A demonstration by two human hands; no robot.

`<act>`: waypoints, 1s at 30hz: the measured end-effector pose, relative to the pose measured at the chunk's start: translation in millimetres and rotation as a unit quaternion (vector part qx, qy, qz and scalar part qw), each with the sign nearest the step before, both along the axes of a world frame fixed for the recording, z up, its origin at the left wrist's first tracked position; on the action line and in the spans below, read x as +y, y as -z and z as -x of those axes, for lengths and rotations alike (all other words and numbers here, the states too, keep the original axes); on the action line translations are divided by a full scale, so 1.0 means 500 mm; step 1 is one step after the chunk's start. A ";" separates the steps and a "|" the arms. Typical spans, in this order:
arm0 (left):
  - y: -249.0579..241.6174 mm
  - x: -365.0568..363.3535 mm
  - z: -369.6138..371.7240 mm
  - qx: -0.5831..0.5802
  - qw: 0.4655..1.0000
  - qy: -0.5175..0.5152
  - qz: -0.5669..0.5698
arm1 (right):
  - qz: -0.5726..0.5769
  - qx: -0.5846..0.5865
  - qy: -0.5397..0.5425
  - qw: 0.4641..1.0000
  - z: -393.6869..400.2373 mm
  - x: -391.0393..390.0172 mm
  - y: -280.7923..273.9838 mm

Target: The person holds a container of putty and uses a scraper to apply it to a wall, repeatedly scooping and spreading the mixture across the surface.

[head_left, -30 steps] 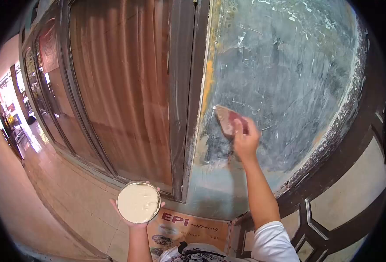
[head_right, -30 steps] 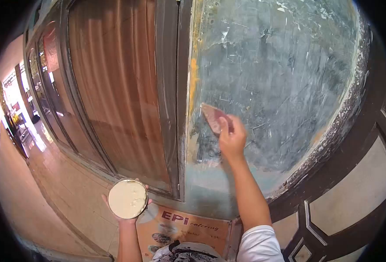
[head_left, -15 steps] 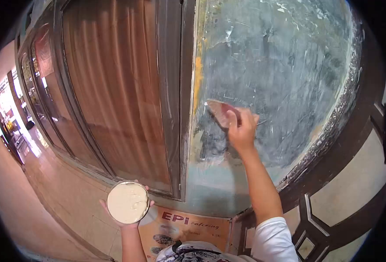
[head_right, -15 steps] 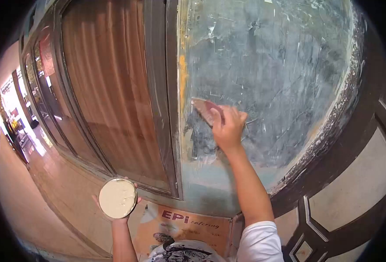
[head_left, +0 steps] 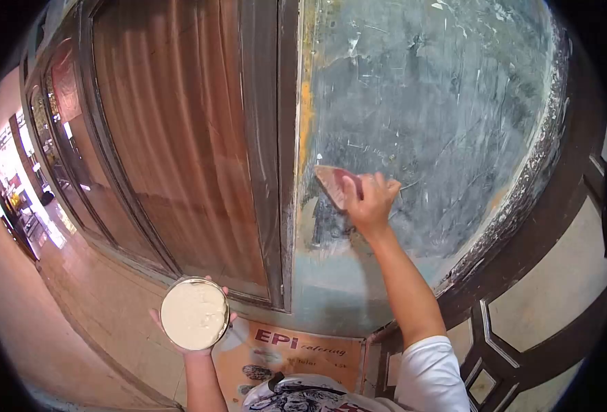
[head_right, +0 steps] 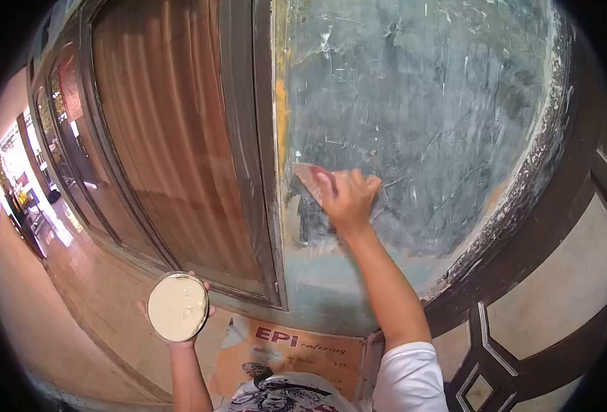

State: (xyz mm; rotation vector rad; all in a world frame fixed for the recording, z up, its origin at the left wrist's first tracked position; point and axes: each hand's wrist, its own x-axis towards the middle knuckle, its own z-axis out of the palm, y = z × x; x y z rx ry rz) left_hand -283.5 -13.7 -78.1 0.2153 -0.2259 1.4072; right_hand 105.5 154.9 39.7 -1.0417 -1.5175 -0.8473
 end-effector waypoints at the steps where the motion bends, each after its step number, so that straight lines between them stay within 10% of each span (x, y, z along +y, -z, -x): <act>1: 0.005 -0.002 0.000 0.002 1.000 0.001 -0.003 | 0.001 -0.113 0.029 0.993 0.011 -0.008 0.028; 8: 0.032 -0.014 -0.005 0.028 0.999 -0.018 0.018 | 0.155 -0.341 -0.098 0.922 0.044 0.022 0.347; 15: 0.012 -0.013 -0.006 0.008 1.000 -0.004 0.008 | -0.069 -0.074 0.008 0.995 0.051 0.033 0.071; 20: 0.040 -0.022 -0.018 0.010 1.000 -0.007 0.021 | 0.088 -0.222 -0.076 0.968 0.063 0.027 0.289; 30: 0.060 -0.006 -0.017 0.021 1.000 -0.018 0.010 | 0.052 -0.209 -0.085 0.973 0.071 0.017 0.210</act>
